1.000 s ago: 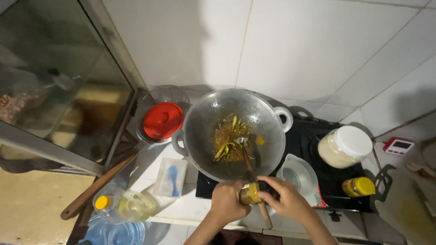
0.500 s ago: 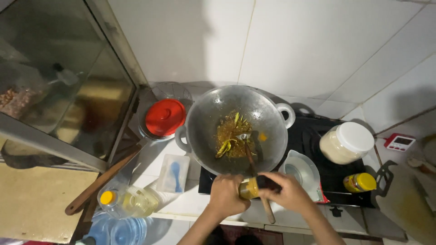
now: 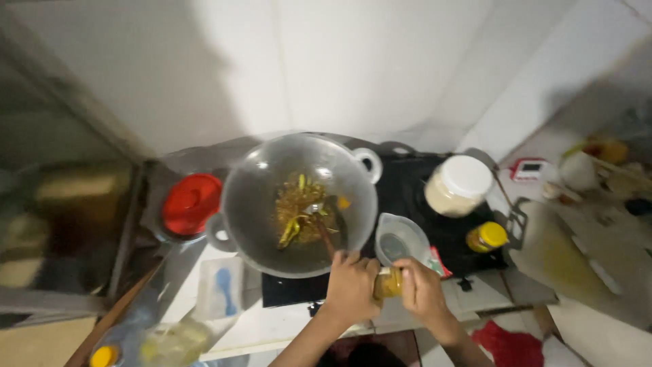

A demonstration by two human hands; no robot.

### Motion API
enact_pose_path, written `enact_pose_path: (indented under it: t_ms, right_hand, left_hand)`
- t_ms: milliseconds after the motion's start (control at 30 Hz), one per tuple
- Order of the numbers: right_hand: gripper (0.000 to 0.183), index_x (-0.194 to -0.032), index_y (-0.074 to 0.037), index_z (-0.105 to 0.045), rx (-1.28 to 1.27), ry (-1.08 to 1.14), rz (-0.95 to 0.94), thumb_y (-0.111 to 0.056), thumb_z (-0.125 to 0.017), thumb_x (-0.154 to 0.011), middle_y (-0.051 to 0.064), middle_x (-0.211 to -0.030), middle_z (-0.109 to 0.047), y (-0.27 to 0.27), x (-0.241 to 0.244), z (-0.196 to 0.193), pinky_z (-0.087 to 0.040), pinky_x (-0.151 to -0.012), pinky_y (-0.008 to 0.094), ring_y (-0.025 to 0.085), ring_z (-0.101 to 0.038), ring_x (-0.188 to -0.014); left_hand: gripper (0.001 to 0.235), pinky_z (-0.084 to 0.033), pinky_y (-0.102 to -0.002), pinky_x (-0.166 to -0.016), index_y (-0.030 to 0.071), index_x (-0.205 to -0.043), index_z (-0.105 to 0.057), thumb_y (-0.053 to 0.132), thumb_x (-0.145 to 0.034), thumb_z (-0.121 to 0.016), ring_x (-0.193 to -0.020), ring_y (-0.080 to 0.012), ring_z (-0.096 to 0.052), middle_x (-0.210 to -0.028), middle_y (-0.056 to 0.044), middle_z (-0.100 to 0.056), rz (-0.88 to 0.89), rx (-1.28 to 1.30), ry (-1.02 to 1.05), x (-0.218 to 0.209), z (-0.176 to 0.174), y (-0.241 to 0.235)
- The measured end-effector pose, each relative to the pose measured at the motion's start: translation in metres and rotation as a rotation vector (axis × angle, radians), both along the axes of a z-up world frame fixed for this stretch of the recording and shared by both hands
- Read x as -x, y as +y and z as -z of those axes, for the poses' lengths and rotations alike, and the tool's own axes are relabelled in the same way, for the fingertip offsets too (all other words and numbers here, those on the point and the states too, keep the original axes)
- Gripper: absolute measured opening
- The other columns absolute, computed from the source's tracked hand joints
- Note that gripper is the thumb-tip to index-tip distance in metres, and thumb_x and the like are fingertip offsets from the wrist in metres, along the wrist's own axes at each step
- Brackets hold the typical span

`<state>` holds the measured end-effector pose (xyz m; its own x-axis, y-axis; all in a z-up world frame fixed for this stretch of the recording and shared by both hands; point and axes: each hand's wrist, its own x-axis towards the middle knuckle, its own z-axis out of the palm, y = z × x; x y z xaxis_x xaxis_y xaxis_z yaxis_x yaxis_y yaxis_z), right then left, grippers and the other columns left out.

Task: The person stirs ingredients in a wok on a gas stove using a wooden spatula. They add seasoning from a jar and pour water from a measuring jug into the wok, continuing to stir the mixture.

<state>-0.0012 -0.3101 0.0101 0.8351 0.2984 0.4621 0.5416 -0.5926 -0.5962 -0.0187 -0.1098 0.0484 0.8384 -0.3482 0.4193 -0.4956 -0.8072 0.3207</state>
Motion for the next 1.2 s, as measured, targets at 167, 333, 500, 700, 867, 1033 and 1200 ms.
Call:
enact_pose_path:
  t_ms: [167, 333, 500, 700, 867, 1033, 1200]
  right_hand:
    - [0.038, -0.094, -0.016, -0.071, -0.013, 0.584, 0.406, -0.039, -0.042, -0.102, 0.009, -0.082, -0.075, -0.042, -0.012, -0.017, -0.053, -0.073, 0.039, 0.027, -0.073, -0.082]
    - [0.032, -0.107, -0.008, -0.070, -0.005, 0.110, 0.450, -0.032, -0.076, -0.088, 0.009, -0.108, -0.076, -0.116, -0.044, -0.015, -0.054, -0.088, 0.034, 0.023, -0.073, -0.097]
    - [0.043, -0.116, -0.007, -0.065, 0.586, 0.087, 0.495, -0.042, -0.068, -0.091, 0.020, -0.111, -0.066, -0.157, -0.098, 0.070, -0.059, -0.075, 0.047, 0.040, -0.069, -0.093]
    - [0.060, -0.135, -0.018, -0.063, 0.731, 0.000, 0.617, -0.055, -0.065, -0.088, 0.015, -0.147, -0.052, -0.145, -0.111, 0.087, -0.049, -0.091, 0.057, 0.040, -0.056, -0.121]
    - [0.007, -0.093, -0.018, -0.059, 0.293, 0.078, 0.182, -0.018, -0.056, -0.087, 0.006, -0.082, -0.065, -0.042, -0.033, 0.022, -0.045, -0.064, 0.049, 0.034, -0.063, -0.073]
    - [0.027, -0.107, -0.013, -0.063, 0.487, 0.404, -0.109, -0.030, -0.068, -0.087, 0.009, -0.102, -0.065, 0.060, 0.015, 0.028, -0.053, -0.067, 0.056, 0.038, -0.066, -0.095]
    - [0.066, -0.149, -0.021, -0.037, 0.518, 0.698, 0.078, -0.003, -0.053, -0.087, 0.013, -0.130, -0.060, 0.108, 0.013, 0.034, -0.056, -0.094, 0.050, 0.037, -0.064, -0.118]
  left_hand:
    - [0.047, -0.033, -0.062, -0.097, 0.007, -0.104, -0.060, 0.025, -0.063, -0.074, -0.103, -0.0335, -0.053, -0.089, -0.013, -0.068, 0.045, -0.214, 0.019, -0.022, 0.020, -0.059]
    - [0.130, -0.022, -0.069, -0.112, 0.012, -0.163, -0.025, 0.057, -0.062, -0.093, -0.130, -0.0394, -0.046, -0.148, -0.018, -0.048, -0.033, -0.100, -0.010, -0.040, -0.001, -0.101]
    - [0.053, -0.036, -0.055, -0.105, 0.000, -0.139, -0.057, 0.012, -0.089, -0.067, -0.115, -0.0402, -0.058, -0.125, -0.018, -0.068, 0.025, 0.399, 0.210, -0.056, 0.030, -0.118]
    - [0.057, -0.042, -0.052, -0.103, 0.002, -0.144, -0.050, -0.007, -0.088, -0.057, -0.104, -0.0352, -0.062, -0.116, -0.012, -0.072, -0.059, 0.528, -0.014, -0.055, 0.046, -0.117]
    - [0.037, -0.045, -0.048, -0.096, 0.011, -0.124, -0.068, 0.028, -0.092, -0.067, -0.078, -0.0257, -0.064, -0.078, -0.001, -0.068, -0.431, 0.555, -0.089, -0.041, 0.004, -0.077]
    - [0.042, -0.042, -0.052, -0.102, 0.008, -0.123, -0.069, 0.042, -0.098, -0.060, -0.117, -0.0330, -0.059, -0.119, -0.013, -0.065, -0.614, 0.528, -0.094, -0.020, 0.018, -0.019]
    - [0.032, -0.047, -0.048, -0.098, 0.010, -0.122, -0.068, 0.019, -0.091, -0.070, -0.113, -0.0341, -0.060, -0.119, -0.014, -0.059, -0.655, 0.512, -0.217, 0.010, 0.044, 0.043]
